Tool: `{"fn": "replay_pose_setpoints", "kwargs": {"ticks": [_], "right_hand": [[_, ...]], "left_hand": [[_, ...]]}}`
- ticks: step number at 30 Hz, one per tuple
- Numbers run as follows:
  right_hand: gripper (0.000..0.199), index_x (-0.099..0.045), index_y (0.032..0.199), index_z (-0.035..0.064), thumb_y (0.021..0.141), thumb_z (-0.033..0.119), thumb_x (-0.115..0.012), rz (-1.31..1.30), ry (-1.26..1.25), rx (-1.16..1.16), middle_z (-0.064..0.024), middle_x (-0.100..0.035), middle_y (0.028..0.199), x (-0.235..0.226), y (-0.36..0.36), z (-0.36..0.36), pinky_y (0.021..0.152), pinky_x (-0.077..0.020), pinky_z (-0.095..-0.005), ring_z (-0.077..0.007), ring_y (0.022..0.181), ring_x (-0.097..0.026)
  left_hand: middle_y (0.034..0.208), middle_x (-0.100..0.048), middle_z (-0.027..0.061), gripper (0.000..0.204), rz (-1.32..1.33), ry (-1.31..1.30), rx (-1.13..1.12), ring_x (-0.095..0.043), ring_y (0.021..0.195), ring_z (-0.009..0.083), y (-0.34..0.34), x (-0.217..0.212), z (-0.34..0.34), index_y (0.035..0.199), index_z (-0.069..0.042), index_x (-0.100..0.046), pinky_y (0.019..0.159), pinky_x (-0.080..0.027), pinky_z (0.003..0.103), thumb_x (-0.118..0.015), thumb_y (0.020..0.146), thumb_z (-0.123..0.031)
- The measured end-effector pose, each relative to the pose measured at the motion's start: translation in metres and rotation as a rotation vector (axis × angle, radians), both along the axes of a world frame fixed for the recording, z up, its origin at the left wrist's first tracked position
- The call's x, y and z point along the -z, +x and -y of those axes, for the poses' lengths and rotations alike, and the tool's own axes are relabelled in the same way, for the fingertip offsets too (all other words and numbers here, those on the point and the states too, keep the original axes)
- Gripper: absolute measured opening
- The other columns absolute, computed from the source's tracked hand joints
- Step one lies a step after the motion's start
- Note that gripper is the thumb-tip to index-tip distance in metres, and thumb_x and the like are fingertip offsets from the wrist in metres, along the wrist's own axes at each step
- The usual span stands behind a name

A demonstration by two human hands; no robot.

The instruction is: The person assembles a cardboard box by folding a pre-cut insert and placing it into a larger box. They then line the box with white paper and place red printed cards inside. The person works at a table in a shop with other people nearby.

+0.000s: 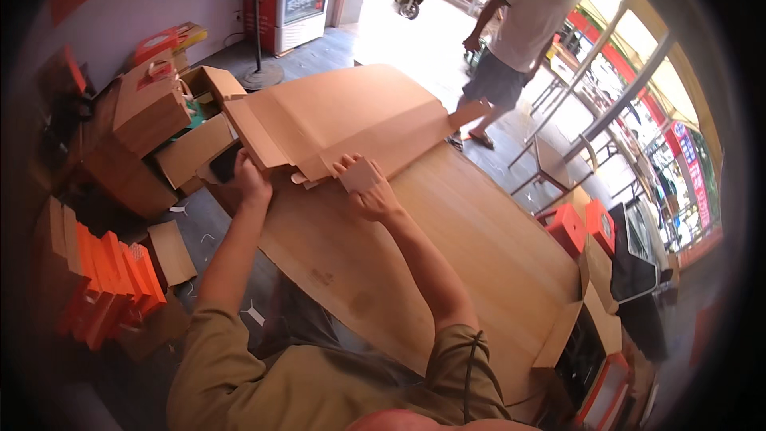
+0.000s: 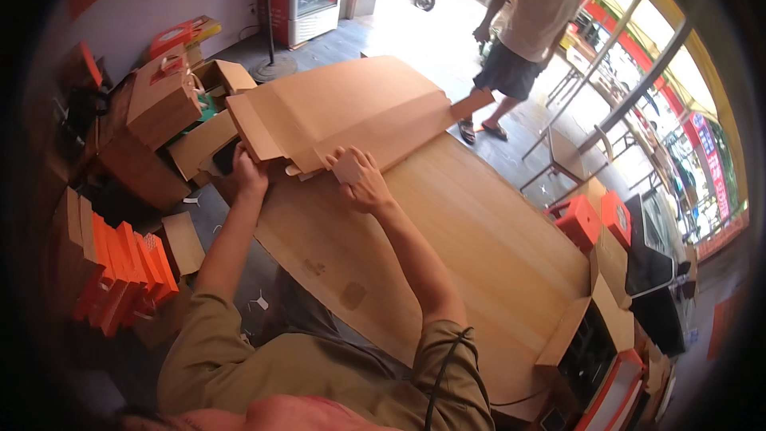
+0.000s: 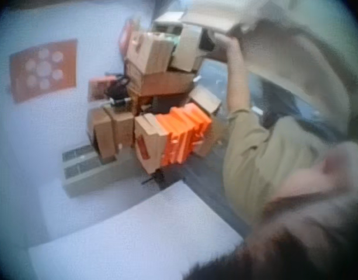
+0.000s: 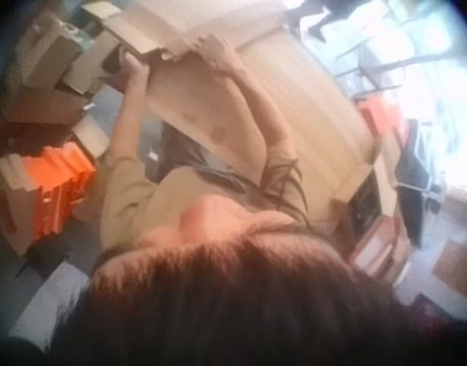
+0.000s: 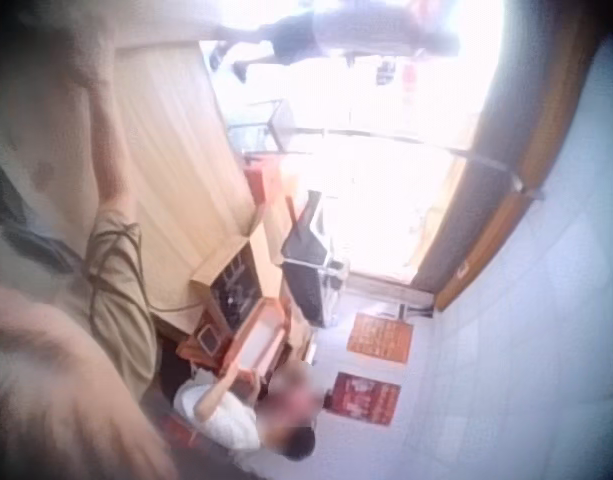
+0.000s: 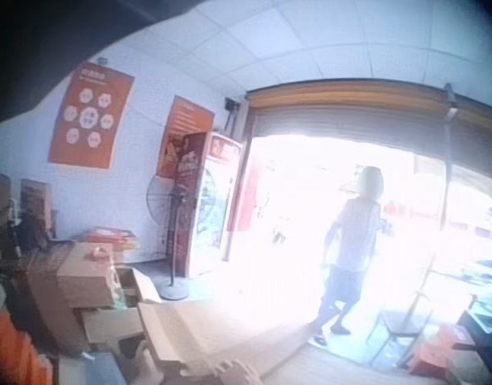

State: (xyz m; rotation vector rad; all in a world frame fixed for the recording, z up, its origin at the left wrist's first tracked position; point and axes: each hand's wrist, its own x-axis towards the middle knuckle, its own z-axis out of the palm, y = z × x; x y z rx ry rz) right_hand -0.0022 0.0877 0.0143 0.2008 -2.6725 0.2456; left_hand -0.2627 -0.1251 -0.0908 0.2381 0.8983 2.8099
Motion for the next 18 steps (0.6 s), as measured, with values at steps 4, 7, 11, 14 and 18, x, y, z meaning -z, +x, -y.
{"fn": "replay_pose_setpoints", "kwargs": {"ticks": [4,7,11,14,18], "right_hand": [[0.069,-0.055,0.157,0.0149,0.09,0.024,-0.047,0.098,-0.053,0.009,-0.0146,-0.052,0.162,0.013,0.002,-0.014,0.125,-0.0299,-0.0605,-0.0399,0.153,-0.041],[0.066,-0.056,0.157,0.0162,0.092,0.025,-0.045,0.114,-0.068,-0.009,-0.0127,-0.054,0.16,0.021,-0.004,-0.025,0.127,-0.0236,-0.0662,-0.0388,0.155,-0.039],[0.062,-0.057,0.156,0.0188,0.095,0.027,-0.047,0.134,-0.126,0.032,-0.0104,-0.056,0.158,0.009,0.01,-0.016,0.128,-0.0206,-0.0671,-0.0363,0.154,-0.041],[0.057,-0.062,0.151,0.0193,0.097,0.028,-0.049,0.165,-0.144,0.017,-0.0095,-0.06,0.155,-0.019,0.015,0.001,0.126,-0.0255,-0.062,-0.0355,0.148,-0.046],[0.046,-0.076,0.134,0.0176,0.095,0.029,-0.054,0.0,-0.308,-0.045,-0.0106,-0.068,0.145,0.004,0.011,-0.009,0.122,-0.0349,-0.0494,-0.0351,0.14,-0.053]], "left_hand": [[0.123,-0.073,0.008,0.029,0.007,-0.15,-0.112,-0.072,0.11,0.0187,0.026,-0.038,-0.014,0.134,-0.003,-0.066,0.092,-0.06,0.034,-0.06,0.112,-0.021],[0.123,-0.073,0.0055,0.036,-0.03,-0.183,-0.046,-0.072,0.11,0.0176,0.023,-0.051,-0.017,0.136,-0.004,-0.066,0.094,-0.059,0.032,-0.06,0.113,-0.032],[0.128,-0.07,0.003,0.047,0.044,-0.292,0.122,-0.07,0.113,0.0175,0.037,-0.065,-0.019,0.141,-0.007,-0.064,0.097,-0.056,0.033,-0.06,0.112,-0.044],[0.139,-0.067,0.0046,0.064,0.161,-0.251,0.105,-0.066,0.124,0.0229,0.021,-0.035,-0.022,0.149,-0.011,-0.06,0.104,-0.056,0.042,-0.058,0.108,-0.06],[0.153,-0.059,0.0077,0.085,0.146,-0.115,0.367,-0.058,0.138,0.032,0.025,-0.038,-0.025,0.159,-0.014,-0.052,0.112,-0.052,0.053,-0.053,0.102,-0.077]]}}
